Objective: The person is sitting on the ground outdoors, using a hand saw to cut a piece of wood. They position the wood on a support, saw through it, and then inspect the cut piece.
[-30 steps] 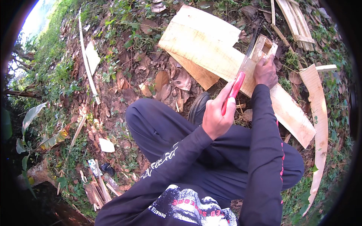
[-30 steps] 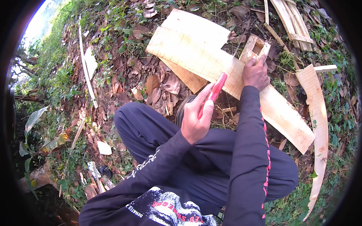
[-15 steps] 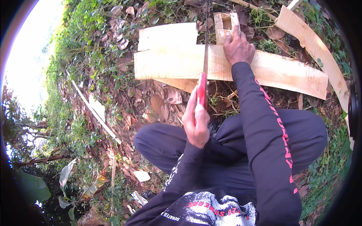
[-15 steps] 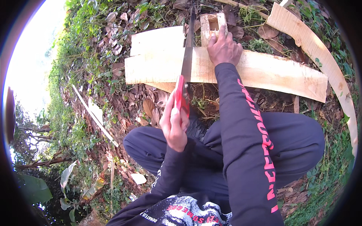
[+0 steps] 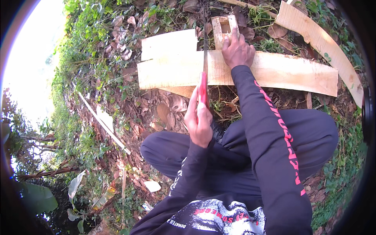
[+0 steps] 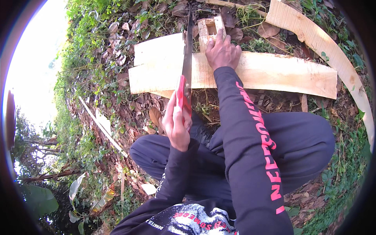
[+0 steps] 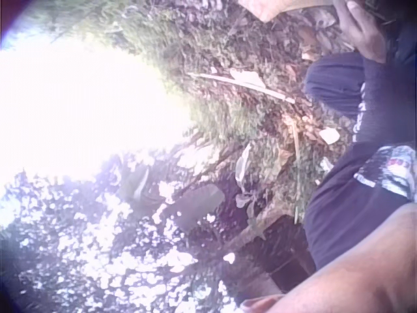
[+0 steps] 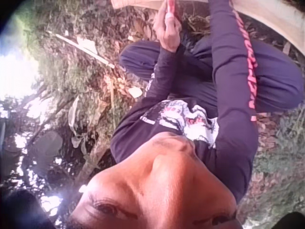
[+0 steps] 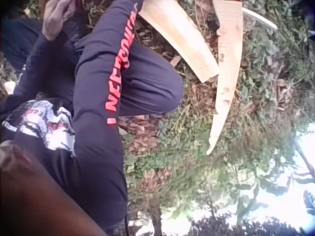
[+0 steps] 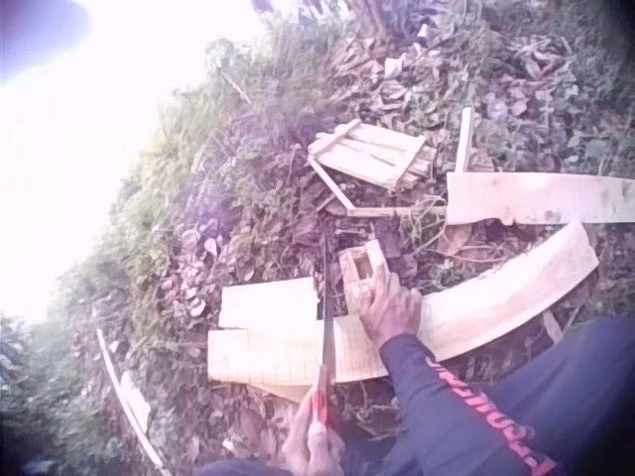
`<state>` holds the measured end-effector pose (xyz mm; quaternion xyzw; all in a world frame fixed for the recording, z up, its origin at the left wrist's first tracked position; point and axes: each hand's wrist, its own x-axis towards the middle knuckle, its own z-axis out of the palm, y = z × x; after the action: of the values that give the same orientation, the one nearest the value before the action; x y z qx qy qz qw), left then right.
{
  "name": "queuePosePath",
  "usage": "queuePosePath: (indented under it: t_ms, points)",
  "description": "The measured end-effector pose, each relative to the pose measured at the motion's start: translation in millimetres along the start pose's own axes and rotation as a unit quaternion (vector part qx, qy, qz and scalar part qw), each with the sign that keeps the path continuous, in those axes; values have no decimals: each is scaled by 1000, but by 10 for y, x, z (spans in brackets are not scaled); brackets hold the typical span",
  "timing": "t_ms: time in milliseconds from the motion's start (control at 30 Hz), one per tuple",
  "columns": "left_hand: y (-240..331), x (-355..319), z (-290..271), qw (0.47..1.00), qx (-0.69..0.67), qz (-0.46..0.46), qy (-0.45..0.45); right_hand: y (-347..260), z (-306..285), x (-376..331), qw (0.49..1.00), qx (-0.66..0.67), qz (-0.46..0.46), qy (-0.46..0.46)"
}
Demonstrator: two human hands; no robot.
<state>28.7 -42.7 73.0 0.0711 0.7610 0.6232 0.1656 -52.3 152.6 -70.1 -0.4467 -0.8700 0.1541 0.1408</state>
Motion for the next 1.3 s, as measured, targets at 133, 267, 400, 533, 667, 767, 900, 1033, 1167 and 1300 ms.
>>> queuePosePath:
  t_ms: [133,267,400,533,667,767,900,1033,1167,1300]
  points:
    - [-13,-568,-386,1000,-17,5,-4,-68,-40,-16,999,11,10,-42]
    - [121,-311,-171,1000,-6,-24,8,24,-17,18,998,2,19,-53]
    - [-95,62,-22,999,-44,-10,10,-64,-81,-8,999,14,7,-36]
    - [-28,-596,-354,998,-48,-23,-20,6,-29,3,1000,5,17,-17]
    - [122,-756,-492,998,-45,-39,-18,-27,-28,3,1000,-3,9,-27]
    - [-15,-120,-186,1000,-19,-5,-2,-18,-52,-21,999,-2,6,-36]
    - [56,-68,-62,998,-47,-29,0,-22,-59,18,1000,8,5,-18]
    - [-38,-817,-482,1000,-14,6,-16,-58,-41,-19,1000,9,14,-20]
    - [30,-623,-415,1000,5,5,-11,-45,1,-28,1000,13,12,-13]
    - [-100,-5,-57,998,-59,-14,8,-17,-24,-51,1000,-5,-6,-2]
